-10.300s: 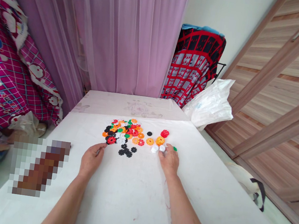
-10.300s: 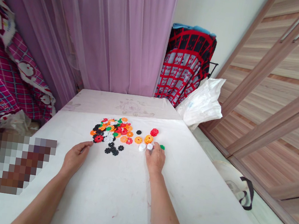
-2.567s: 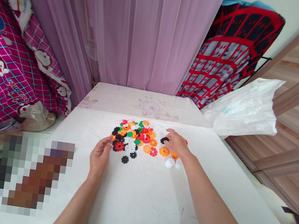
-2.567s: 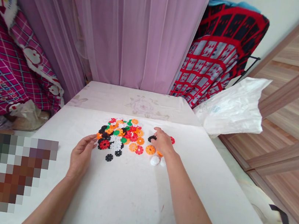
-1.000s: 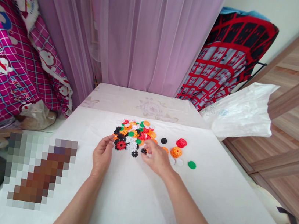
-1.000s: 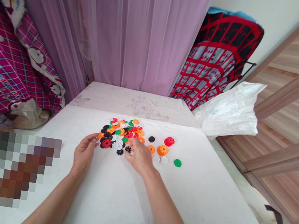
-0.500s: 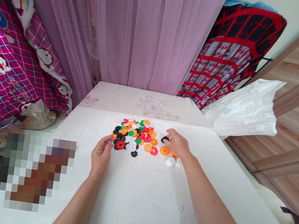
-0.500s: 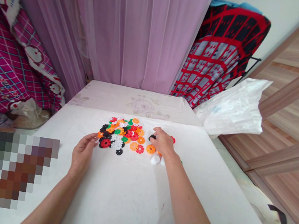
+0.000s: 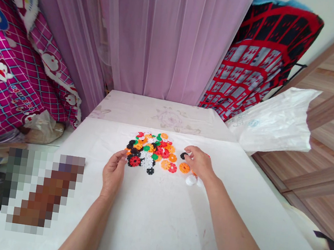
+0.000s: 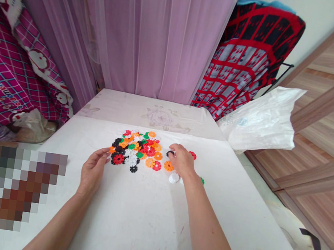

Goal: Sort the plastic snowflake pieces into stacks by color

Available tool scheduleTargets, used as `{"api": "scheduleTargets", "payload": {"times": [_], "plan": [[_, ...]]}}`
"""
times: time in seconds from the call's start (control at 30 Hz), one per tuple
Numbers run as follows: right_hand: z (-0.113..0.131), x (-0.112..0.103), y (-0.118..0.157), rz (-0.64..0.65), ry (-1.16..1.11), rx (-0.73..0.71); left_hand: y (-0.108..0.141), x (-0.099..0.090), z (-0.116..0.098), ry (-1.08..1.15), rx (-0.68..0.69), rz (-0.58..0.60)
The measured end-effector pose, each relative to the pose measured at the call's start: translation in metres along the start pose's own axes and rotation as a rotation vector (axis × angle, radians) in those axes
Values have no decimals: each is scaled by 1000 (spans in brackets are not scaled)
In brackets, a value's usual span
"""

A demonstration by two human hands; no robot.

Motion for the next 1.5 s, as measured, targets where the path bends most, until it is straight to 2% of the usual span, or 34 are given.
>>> {"api": "scheduleTargets", "payload": {"times": [0.1,0.23,0.33,0.5,0.67,0.83,0.93,1.07,1.2,1.5], "plan": [[23,9,21,58,-17,-79,0,1,0,21,-6,-3],[64,34,55,184,-27,-172,0,1,1,18,-6,-11],[86,51,71,209,-42,-157,-1,1,1,20,-7,-7],[102,65,77,172,-5,-71,-1,2,1,19,6,-4],[110,65,75,220,27,-47,-1,2,2,31,3,2],[93,44,74,248,52,-27,0,2,1,28,0,-4],[63,18,58,165,36,43,0,3,1,27,-5,-5],[14,-12,22,7,22,151,0,2,2,32,-8,-6],[-14,-11,-4,-8,30,192,0,1,3,30,-2,-2],[-16,6,-14,61,90,155,1,0,0,19,9,-4]]}}
Point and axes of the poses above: each hand's wrist, its own y-axis away from the middle knuckle, its own x-axis out of the palm, z = x × y, the point moved 7 cm from there along -y, towards the middle knuckle, and after that the axes turned 6 degrees about x, right-handed, at the moved point
